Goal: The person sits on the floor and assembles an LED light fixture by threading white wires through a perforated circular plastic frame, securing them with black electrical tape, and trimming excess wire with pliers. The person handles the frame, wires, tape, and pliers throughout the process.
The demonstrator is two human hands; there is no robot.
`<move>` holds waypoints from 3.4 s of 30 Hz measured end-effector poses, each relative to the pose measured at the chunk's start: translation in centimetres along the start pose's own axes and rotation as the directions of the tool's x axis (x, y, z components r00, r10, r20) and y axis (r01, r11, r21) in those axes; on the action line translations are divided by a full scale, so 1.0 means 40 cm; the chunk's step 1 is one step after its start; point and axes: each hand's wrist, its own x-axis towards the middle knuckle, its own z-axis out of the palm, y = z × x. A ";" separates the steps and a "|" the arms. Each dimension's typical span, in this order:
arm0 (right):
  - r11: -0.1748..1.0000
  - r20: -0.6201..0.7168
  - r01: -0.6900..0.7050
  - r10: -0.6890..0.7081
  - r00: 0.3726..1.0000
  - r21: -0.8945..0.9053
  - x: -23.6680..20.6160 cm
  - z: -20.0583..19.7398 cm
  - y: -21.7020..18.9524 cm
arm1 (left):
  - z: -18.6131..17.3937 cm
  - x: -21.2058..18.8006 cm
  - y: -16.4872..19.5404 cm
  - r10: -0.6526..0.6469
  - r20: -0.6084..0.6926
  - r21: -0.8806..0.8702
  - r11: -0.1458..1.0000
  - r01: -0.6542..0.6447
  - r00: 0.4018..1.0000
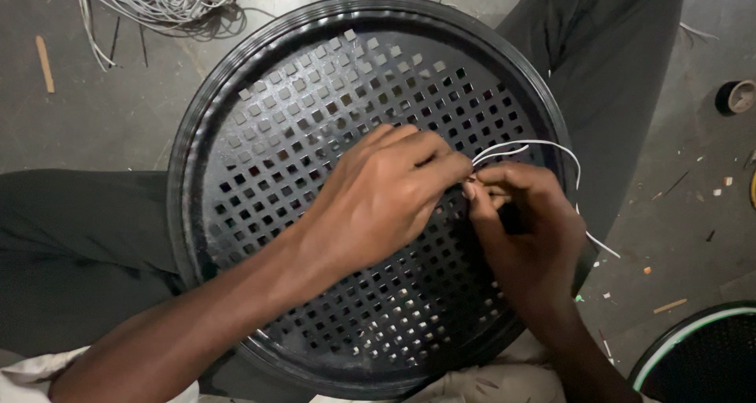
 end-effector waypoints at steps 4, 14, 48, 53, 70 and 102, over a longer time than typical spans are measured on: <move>0.991 -0.021 -0.103 0.105 0.994 0.086 -0.004 0.005 0.000 | -0.004 0.001 -0.002 -0.003 0.013 0.023 1.000 0.003 1.000; 0.991 -0.001 -0.099 0.100 0.995 0.086 -0.001 0.007 0.002 | 0.004 -0.003 -0.008 -0.001 0.030 0.027 1.000 0.001 1.000; 0.930 0.033 0.252 -0.252 0.967 -0.266 -0.004 -0.007 -0.008 | -0.016 -0.003 0.037 -0.108 0.011 -0.007 0.994 0.108 0.994; 0.954 0.038 0.219 -0.216 0.976 -0.203 0.000 -0.026 0.003 | -0.031 -0.008 0.049 -0.113 -0.009 -0.012 0.994 0.112 0.994; 0.981 0.202 0.164 -0.183 0.962 0.107 0.059 -0.006 -0.008 | -0.010 -0.041 0.074 -0.173 -0.184 0.013 0.984 0.179 0.967; 0.625 0.312 0.619 -0.539 0.783 -0.475 0.476 -0.112 -0.024 | 0.049 0.003 0.059 -0.110 -0.150 0.041 0.992 0.118 0.982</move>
